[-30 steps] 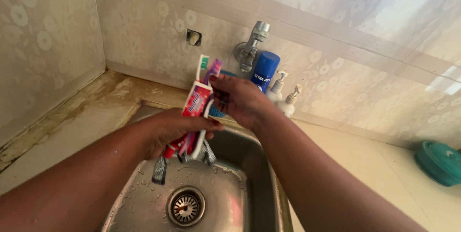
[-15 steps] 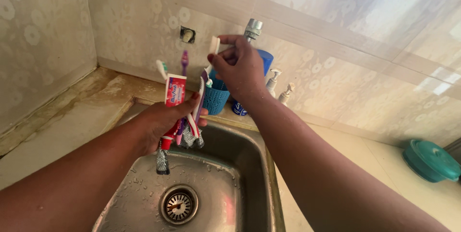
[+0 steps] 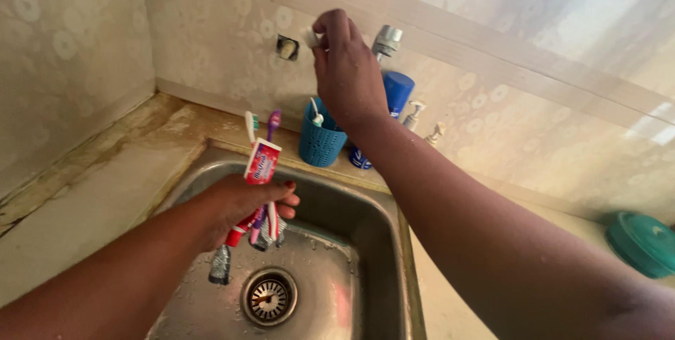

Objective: The person cleans the sink area using a metal scrubber, wiping the sink rim and surrounding countertop. They move several bottles and a toothbrush holder aside, rinse the scrubber under the tap, and then return the items to their original positions.

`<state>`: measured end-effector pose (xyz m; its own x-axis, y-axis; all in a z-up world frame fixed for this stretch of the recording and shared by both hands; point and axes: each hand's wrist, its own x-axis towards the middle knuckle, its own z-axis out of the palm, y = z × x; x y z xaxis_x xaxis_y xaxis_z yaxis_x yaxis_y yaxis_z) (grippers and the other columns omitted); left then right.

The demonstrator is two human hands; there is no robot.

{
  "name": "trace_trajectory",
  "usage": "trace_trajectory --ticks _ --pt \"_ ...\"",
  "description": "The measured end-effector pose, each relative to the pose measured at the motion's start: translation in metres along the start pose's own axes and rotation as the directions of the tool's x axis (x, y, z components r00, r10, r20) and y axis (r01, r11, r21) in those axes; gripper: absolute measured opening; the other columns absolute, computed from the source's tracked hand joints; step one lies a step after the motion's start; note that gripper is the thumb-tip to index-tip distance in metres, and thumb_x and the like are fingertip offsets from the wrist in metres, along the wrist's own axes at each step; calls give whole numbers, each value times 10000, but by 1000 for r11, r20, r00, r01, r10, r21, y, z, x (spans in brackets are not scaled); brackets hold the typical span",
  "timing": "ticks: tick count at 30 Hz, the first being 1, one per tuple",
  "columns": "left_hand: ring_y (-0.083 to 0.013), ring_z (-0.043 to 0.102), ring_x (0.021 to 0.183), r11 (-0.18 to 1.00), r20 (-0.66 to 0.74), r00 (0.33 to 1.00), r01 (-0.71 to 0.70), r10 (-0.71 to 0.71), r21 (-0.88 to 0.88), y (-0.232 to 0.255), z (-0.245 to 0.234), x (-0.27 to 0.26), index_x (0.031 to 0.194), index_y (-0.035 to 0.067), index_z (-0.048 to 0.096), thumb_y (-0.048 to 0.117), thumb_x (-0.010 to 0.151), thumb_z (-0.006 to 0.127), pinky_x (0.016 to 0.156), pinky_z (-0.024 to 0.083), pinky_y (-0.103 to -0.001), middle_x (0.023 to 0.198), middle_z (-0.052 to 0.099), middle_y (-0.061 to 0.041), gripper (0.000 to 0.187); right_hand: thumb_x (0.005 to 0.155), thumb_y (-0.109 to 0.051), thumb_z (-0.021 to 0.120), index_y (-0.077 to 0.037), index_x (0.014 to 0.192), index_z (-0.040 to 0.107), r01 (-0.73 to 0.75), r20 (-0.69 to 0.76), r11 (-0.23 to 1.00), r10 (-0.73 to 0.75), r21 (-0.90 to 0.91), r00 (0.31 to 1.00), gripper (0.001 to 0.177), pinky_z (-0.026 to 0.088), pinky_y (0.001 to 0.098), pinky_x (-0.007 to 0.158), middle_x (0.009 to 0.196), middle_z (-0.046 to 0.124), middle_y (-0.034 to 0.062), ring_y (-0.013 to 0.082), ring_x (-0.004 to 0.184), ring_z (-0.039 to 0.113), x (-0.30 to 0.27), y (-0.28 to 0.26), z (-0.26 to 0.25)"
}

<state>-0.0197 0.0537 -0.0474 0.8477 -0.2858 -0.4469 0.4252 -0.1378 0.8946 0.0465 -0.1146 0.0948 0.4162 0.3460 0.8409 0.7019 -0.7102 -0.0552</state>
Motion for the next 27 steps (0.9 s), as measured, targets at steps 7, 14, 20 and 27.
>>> trace_trajectory --ticks 7,14,20,27 --pt "-127 636 634 1000 4 1000 7 -7 4 0 1 -13 1030 89 813 470 860 715 511 430 -314 896 813 -51 429 992 -44 597 -62 1210 450 -141 85 989 144 -34 986 263 558 496 793 1116 669 208 416 961 695 -24 42 30" --pt "-118 635 640 1000 8 1000 1 -1 22 7 8 -17 1048 83 806 375 855 753 517 434 -302 876 795 -49 354 935 -7 555 -22 1279 504 -259 13 964 260 -60 966 349 538 493 874 1196 640 261 430 1087 642 -75 41 31" --pt "-116 636 635 997 148 989 -25 15 67 29 17 -22 1120 130 795 384 828 760 505 422 -284 876 800 -24 389 992 -213 502 -95 1172 649 -795 291 597 746 107 599 261 579 384 851 1024 766 136 259 943 759 -101 10 13" --pt "-83 641 645 989 384 918 -133 99 64 46 27 -25 1178 159 786 404 760 733 478 447 -256 957 797 -32 487 1053 -330 475 -48 1216 651 -892 879 -260 409 371 246 370 547 396 920 1122 727 96 242 1042 664 -97 9 -12"
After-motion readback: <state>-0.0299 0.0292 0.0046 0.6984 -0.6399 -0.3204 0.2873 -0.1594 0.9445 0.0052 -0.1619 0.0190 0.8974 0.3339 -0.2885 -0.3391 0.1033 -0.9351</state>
